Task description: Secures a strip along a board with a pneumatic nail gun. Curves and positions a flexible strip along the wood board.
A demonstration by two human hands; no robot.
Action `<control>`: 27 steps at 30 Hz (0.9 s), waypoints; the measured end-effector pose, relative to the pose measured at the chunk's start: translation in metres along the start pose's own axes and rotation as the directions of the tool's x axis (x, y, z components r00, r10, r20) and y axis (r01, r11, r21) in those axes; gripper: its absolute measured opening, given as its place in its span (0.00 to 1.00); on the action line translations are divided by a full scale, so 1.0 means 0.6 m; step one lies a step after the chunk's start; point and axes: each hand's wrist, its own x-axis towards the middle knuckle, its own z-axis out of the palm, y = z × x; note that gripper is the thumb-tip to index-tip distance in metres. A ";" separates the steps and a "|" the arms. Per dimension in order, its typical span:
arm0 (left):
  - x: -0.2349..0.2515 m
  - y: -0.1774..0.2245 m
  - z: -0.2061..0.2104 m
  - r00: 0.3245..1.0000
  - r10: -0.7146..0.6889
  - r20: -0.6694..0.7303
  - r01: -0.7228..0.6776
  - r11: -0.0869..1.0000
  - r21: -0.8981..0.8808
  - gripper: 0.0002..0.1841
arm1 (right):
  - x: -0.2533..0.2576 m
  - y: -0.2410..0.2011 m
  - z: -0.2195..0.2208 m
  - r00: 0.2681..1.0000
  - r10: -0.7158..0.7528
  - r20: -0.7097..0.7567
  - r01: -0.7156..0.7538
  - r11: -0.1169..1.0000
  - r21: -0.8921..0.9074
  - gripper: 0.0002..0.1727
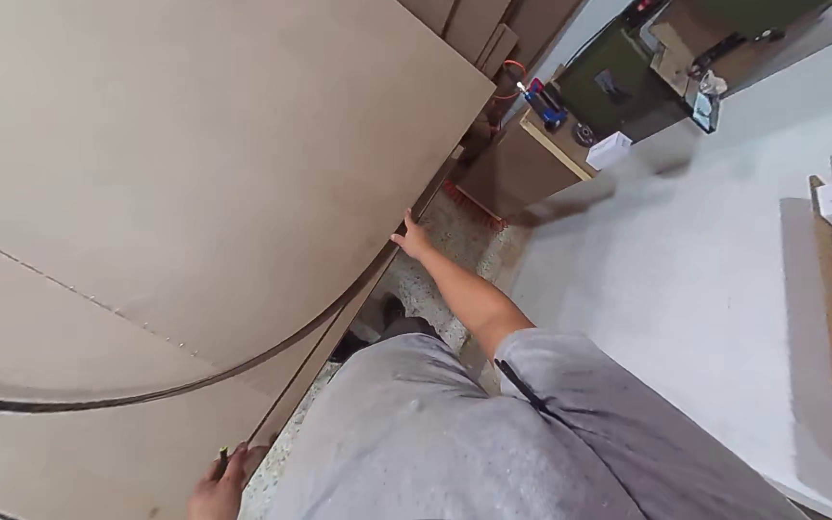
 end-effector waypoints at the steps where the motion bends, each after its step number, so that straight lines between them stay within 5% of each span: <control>1: -0.003 0.014 0.009 1.000 -0.001 0.005 0.001 0.999 0.033 0.25 | 0.000 0.001 -0.002 1.000 -0.002 0.005 0.002 1.000 -0.015 0.57; 8: -0.026 0.068 0.090 0.998 0.050 0.038 -0.059 0.948 0.314 0.25 | -0.017 -0.005 -0.006 1.000 -0.024 -0.001 0.024 1.000 -0.016 0.56; 16: -0.033 0.042 0.140 0.998 0.061 0.018 -0.063 0.973 0.221 0.21 | -0.004 0.004 0.005 0.999 -0.039 -0.023 0.037 0.998 -0.058 0.57; 27: 0.077 0.052 -0.001 0.993 0.115 -0.027 -0.115 0.993 0.009 0.23 | 0.005 0.009 0.014 0.999 -0.038 -0.035 0.038 0.999 0.007 0.58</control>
